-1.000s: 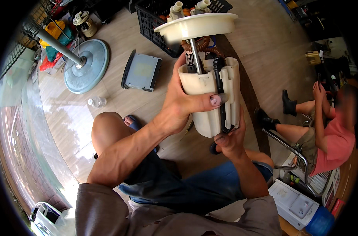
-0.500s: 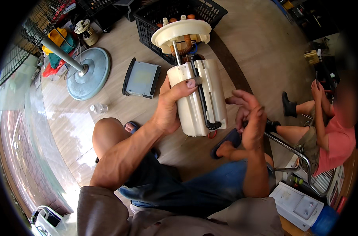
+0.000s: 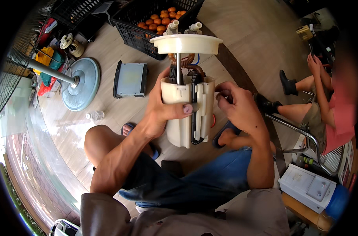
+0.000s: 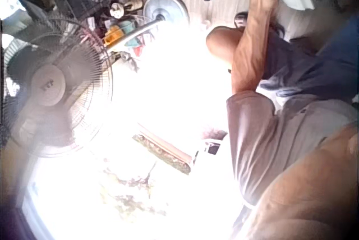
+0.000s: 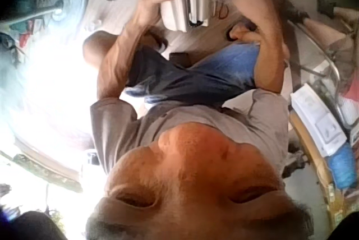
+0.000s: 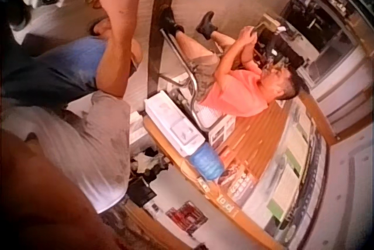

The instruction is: The person manipulates a fuel pump assembly by hand, disconnecting internal components and wires and then reconnecting them.

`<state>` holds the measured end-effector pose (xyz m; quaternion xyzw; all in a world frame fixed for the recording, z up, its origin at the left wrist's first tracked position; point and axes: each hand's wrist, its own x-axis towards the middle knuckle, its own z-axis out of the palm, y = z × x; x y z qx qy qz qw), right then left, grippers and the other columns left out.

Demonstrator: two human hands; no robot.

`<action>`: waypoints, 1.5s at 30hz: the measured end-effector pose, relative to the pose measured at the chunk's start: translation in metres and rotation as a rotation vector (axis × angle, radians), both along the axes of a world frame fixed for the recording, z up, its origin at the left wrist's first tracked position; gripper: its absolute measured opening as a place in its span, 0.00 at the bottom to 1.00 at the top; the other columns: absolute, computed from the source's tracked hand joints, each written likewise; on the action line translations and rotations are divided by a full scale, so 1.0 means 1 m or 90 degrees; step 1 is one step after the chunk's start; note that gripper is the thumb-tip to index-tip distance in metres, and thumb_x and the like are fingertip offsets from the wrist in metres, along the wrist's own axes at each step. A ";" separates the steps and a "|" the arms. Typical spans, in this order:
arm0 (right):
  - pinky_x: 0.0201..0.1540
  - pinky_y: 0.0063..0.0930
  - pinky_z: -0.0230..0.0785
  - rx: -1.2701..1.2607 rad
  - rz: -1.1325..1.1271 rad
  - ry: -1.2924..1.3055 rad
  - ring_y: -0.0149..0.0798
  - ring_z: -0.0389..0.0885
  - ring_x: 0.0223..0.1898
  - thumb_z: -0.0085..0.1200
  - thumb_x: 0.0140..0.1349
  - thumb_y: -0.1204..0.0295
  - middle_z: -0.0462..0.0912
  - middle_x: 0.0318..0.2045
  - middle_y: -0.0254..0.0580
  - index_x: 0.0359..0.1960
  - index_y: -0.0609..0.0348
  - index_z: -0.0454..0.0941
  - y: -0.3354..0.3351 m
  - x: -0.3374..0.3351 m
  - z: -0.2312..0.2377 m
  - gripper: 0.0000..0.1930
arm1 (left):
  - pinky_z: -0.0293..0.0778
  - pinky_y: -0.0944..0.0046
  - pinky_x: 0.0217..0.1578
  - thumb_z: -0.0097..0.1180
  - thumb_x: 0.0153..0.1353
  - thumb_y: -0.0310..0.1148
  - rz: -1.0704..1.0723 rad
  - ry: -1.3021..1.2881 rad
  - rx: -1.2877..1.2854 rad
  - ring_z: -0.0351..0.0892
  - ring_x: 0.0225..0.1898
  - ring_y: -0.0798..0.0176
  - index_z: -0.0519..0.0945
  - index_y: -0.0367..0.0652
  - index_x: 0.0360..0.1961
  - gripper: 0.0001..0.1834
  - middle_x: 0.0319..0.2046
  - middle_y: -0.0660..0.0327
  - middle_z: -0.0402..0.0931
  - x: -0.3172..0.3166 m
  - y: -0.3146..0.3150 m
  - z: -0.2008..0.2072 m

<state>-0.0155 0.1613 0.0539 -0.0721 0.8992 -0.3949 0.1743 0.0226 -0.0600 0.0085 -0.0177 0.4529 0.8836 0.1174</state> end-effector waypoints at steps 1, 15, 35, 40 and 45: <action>0.42 0.37 0.75 0.003 0.035 0.032 0.48 0.86 0.37 0.51 0.63 0.77 0.85 0.37 0.59 0.45 0.71 0.78 0.003 0.001 -0.004 0.12 | 0.70 0.55 0.60 0.75 0.36 0.36 0.000 0.010 -0.018 0.73 0.57 0.57 0.50 0.32 0.72 0.63 0.57 0.51 0.71 0.001 0.000 -0.002; 0.36 0.54 0.74 0.258 0.100 0.089 0.63 0.82 0.32 0.47 0.72 0.60 0.82 0.26 0.58 0.38 0.62 0.76 0.002 0.001 -0.003 0.16 | 0.67 0.58 0.62 0.80 0.27 0.35 -0.120 0.103 -0.100 0.74 0.58 0.58 0.63 0.30 0.65 0.59 0.57 0.53 0.73 0.007 -0.011 0.002; 0.42 0.47 0.74 0.214 0.111 0.198 0.59 0.81 0.36 0.49 0.64 0.79 0.79 0.32 0.58 0.47 0.62 0.77 -0.006 -0.002 -0.011 0.11 | 0.77 0.54 0.55 0.78 0.34 0.30 -0.148 0.007 0.192 0.78 0.54 0.50 0.60 0.30 0.68 0.58 0.58 0.44 0.72 0.030 -0.046 -0.034; 0.40 0.45 0.74 0.203 0.095 0.223 0.57 0.82 0.34 0.52 0.64 0.76 0.80 0.30 0.55 0.50 0.59 0.80 -0.006 0.000 -0.010 0.13 | 0.76 0.55 0.55 0.78 0.35 0.30 -0.136 -0.060 0.205 0.77 0.55 0.51 0.59 0.30 0.69 0.58 0.58 0.46 0.73 0.035 -0.043 -0.033; 0.37 0.47 0.76 0.177 0.071 0.283 0.58 0.83 0.33 0.53 0.64 0.74 0.80 0.27 0.54 0.40 0.59 0.78 -0.005 -0.001 -0.011 0.06 | 0.75 0.55 0.57 0.79 0.32 0.35 -0.065 -0.039 0.073 0.77 0.55 0.55 0.59 0.32 0.68 0.60 0.57 0.50 0.74 0.024 -0.035 -0.009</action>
